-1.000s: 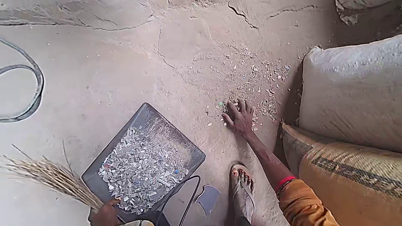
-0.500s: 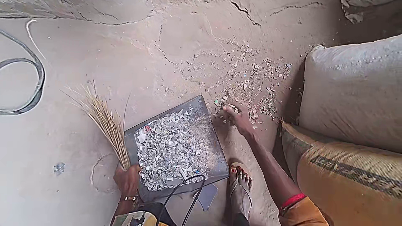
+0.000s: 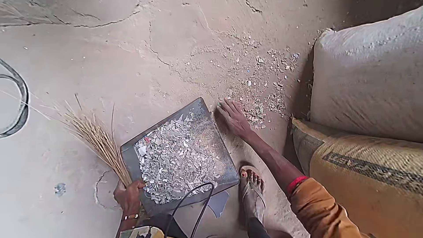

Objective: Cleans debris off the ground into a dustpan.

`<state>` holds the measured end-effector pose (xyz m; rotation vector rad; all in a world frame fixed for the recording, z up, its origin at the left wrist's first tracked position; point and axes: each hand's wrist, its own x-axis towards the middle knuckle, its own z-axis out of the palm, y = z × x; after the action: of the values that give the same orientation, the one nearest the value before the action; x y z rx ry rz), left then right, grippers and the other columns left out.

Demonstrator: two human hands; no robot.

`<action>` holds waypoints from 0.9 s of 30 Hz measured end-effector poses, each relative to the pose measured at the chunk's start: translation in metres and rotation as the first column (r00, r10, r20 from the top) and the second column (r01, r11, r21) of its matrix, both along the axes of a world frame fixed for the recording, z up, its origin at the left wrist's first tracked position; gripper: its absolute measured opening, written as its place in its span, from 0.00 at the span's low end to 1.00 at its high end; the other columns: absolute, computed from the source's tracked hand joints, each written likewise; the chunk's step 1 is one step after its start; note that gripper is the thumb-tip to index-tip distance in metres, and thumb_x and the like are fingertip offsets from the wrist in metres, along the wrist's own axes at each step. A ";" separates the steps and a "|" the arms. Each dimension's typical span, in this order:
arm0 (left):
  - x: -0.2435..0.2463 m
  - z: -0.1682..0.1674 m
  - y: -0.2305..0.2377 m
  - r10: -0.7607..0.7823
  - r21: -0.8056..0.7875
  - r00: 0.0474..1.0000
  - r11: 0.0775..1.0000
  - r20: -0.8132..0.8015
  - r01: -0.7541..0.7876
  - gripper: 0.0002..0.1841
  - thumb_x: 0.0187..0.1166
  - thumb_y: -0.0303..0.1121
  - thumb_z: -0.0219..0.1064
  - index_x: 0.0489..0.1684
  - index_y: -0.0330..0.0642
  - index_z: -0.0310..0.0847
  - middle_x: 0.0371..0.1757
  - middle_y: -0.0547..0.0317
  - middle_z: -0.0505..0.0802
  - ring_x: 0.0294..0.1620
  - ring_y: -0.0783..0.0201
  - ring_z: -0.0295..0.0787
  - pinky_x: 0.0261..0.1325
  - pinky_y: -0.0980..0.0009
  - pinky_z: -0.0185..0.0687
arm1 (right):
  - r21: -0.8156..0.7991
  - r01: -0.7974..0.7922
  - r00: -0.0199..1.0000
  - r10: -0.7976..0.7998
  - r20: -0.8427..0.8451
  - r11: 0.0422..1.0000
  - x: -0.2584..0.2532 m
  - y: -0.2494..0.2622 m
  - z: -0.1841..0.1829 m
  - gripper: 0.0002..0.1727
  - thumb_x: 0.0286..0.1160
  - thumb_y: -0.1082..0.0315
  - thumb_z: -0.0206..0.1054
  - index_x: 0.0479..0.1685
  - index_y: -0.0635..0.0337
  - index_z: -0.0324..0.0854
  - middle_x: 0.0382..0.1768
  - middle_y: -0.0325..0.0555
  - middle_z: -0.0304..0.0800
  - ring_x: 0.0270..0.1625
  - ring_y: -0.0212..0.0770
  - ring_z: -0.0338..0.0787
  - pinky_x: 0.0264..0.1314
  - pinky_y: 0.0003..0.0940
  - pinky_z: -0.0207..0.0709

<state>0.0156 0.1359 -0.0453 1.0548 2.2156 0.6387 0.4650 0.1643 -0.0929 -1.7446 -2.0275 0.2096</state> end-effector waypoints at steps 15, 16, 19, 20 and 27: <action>-0.007 -0.001 -0.003 0.082 -0.057 0.987 0.994 -0.137 -0.091 0.35 0.50 0.16 0.69 0.69 0.21 0.72 0.62 0.23 0.83 0.57 0.39 0.81 0.61 0.41 0.75 | 0.197 0.167 0.972 -0.195 0.131 0.966 0.055 -0.003 -0.007 0.10 0.77 0.71 0.66 0.51 0.63 0.89 0.60 0.62 0.90 0.72 0.66 0.85 0.82 0.62 0.68; -0.006 0.000 -0.002 0.076 -0.071 0.986 0.994 -0.149 -0.087 0.35 0.51 0.16 0.69 0.69 0.21 0.72 0.62 0.23 0.83 0.58 0.38 0.81 0.62 0.40 0.74 | 0.198 0.263 0.956 -0.283 0.080 0.944 0.055 -0.022 -0.004 0.16 0.80 0.63 0.67 0.59 0.62 0.88 0.66 0.66 0.87 0.77 0.69 0.81 0.84 0.63 0.66; -0.008 0.000 -0.001 0.064 -0.097 0.985 0.992 -0.158 -0.080 0.34 0.55 0.17 0.68 0.71 0.21 0.71 0.62 0.22 0.83 0.58 0.37 0.81 0.64 0.39 0.73 | 0.026 0.581 0.813 -0.582 0.005 0.813 0.037 -0.074 -0.008 0.54 0.66 0.26 0.64 0.82 0.64 0.73 0.82 0.80 0.65 0.87 0.78 0.63 0.89 0.70 0.54; -0.009 -0.002 -0.002 0.057 -0.100 0.986 0.992 -0.157 -0.074 0.34 0.56 0.17 0.68 0.71 0.20 0.71 0.60 0.21 0.83 0.56 0.37 0.81 0.62 0.39 0.73 | -0.028 0.634 0.773 -0.634 0.027 0.773 0.029 -0.081 -0.012 0.62 0.61 0.19 0.60 0.86 0.64 0.68 0.84 0.82 0.60 0.88 0.81 0.59 0.90 0.71 0.49; -0.003 0.002 0.001 0.067 -0.117 0.986 0.989 -0.154 -0.086 0.34 0.56 0.16 0.68 0.72 0.19 0.70 0.63 0.18 0.81 0.62 0.31 0.78 0.65 0.35 0.70 | -0.054 0.588 0.808 -0.585 0.070 0.807 0.014 0.020 -0.020 0.34 0.80 0.33 0.54 0.86 0.29 0.73 0.91 0.67 0.56 0.88 0.78 0.60 0.81 0.80 0.52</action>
<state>0.0123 0.1365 -0.0430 0.9871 2.4017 0.4610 0.4791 0.1840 -0.1125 -2.3475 -1.4179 0.0373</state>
